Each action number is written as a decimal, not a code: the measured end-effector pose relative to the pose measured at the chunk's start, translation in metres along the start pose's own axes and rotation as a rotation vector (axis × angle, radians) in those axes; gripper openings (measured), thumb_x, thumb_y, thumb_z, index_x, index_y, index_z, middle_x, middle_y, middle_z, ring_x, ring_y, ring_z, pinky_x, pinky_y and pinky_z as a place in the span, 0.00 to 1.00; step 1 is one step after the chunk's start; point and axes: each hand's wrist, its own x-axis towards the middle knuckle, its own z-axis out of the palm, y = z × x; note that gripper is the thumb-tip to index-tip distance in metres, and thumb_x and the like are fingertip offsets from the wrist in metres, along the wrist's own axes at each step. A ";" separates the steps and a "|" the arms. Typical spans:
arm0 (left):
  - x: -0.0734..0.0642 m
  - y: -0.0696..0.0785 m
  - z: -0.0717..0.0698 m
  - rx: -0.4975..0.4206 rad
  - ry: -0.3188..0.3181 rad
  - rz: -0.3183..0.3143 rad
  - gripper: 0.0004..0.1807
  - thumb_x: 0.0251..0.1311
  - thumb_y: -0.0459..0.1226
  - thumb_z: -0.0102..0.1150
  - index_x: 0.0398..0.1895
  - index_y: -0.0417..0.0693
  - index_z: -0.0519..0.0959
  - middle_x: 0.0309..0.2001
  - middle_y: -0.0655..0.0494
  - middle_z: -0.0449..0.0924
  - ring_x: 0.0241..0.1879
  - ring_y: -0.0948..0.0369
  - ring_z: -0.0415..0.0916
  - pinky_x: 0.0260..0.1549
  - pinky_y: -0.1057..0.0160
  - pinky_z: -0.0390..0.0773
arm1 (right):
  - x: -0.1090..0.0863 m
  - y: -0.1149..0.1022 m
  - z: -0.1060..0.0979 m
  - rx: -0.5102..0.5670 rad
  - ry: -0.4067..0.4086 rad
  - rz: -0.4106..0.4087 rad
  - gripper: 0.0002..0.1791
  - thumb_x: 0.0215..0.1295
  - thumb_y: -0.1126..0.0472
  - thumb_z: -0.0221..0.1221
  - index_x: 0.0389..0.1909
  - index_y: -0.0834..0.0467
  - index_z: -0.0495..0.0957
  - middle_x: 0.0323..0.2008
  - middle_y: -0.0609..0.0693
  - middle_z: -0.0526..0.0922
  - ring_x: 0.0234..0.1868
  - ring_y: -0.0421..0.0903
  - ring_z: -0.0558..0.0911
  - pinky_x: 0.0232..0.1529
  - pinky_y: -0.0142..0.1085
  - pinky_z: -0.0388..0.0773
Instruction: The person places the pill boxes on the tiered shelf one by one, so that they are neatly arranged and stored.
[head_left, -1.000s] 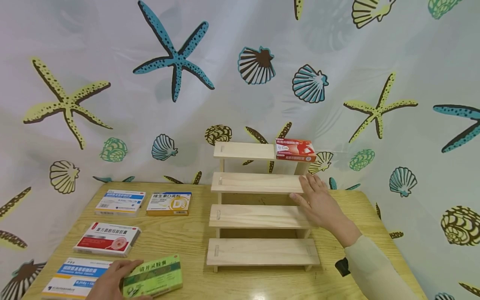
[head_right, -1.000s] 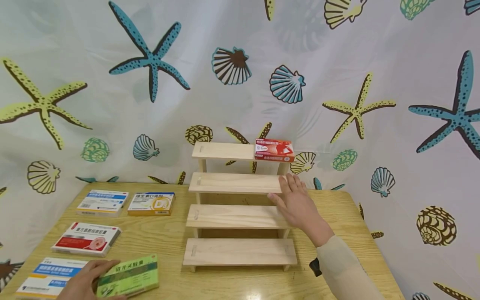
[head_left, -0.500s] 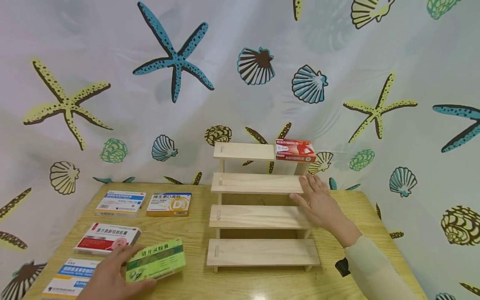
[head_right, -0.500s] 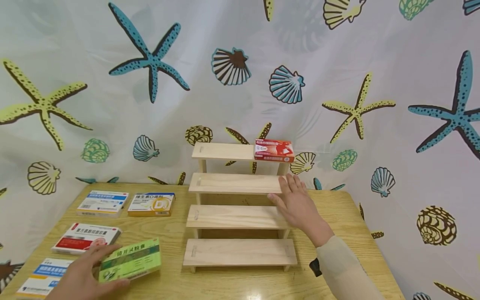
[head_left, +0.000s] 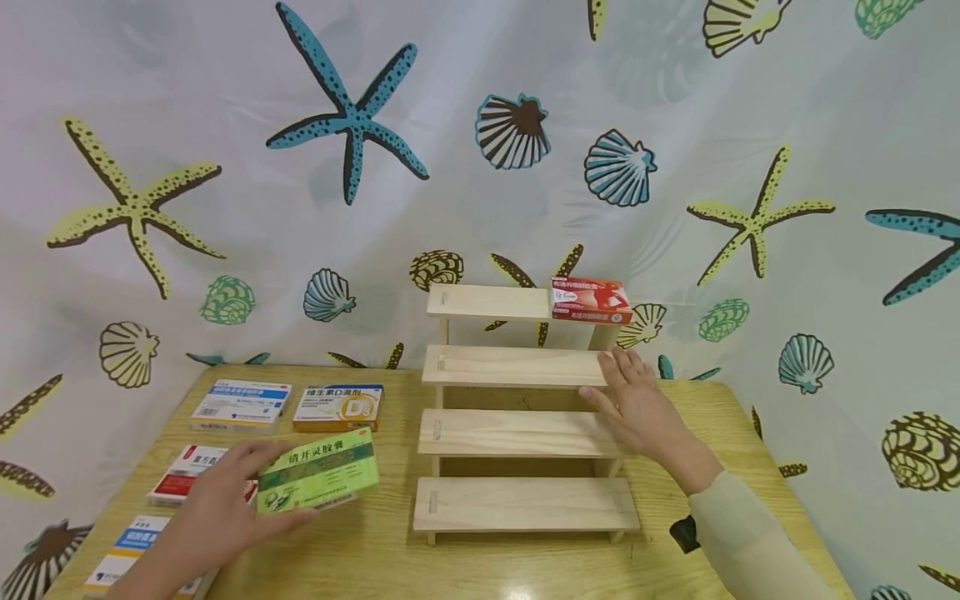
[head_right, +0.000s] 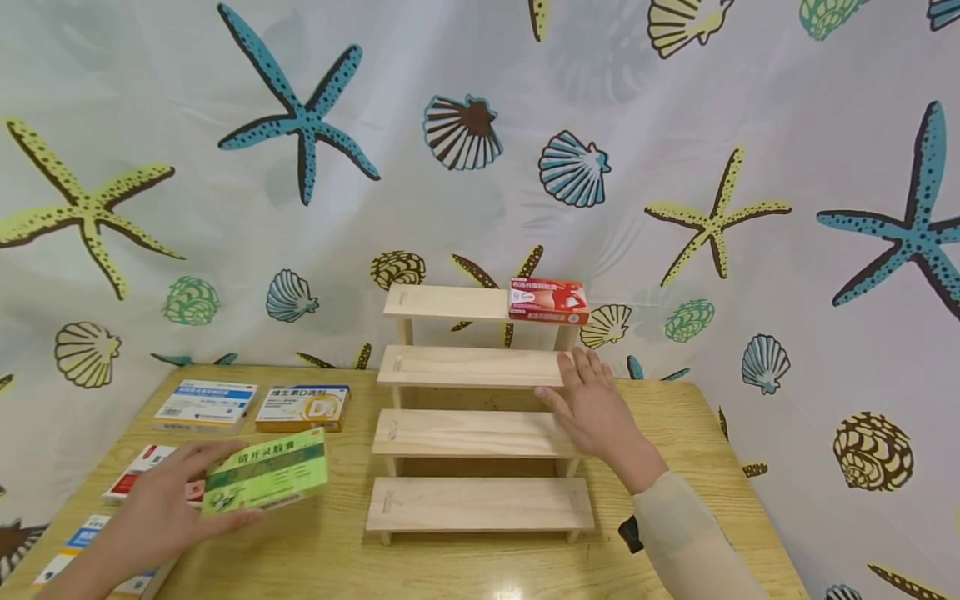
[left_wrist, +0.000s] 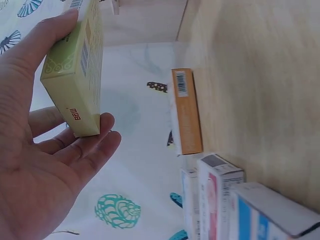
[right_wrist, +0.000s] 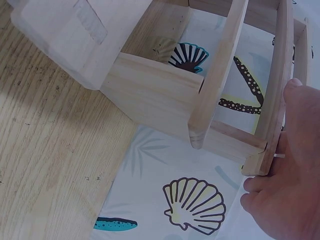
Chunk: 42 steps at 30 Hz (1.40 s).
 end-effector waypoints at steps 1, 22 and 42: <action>0.002 0.001 -0.002 0.000 0.013 0.013 0.53 0.44 0.65 0.81 0.69 0.43 0.77 0.60 0.42 0.77 0.51 0.45 0.78 0.49 0.38 0.82 | 0.000 0.000 0.000 0.001 0.000 0.000 0.43 0.84 0.40 0.47 0.82 0.69 0.53 0.82 0.71 0.50 0.83 0.71 0.48 0.82 0.65 0.46; 0.056 0.031 -0.036 -0.050 0.080 0.166 0.48 0.46 0.58 0.83 0.69 0.43 0.78 0.58 0.44 0.79 0.46 0.49 0.79 0.38 0.49 0.81 | 0.002 -0.002 -0.001 -0.003 -0.001 -0.001 0.43 0.83 0.41 0.48 0.82 0.69 0.53 0.82 0.71 0.51 0.83 0.71 0.48 0.82 0.65 0.46; 0.107 0.067 -0.055 -0.056 0.053 0.237 0.50 0.49 0.58 0.82 0.70 0.41 0.75 0.56 0.43 0.78 0.49 0.48 0.78 0.42 0.49 0.83 | 0.002 0.000 0.001 -0.006 0.003 0.007 0.44 0.83 0.39 0.48 0.82 0.69 0.53 0.82 0.71 0.50 0.84 0.71 0.48 0.82 0.65 0.45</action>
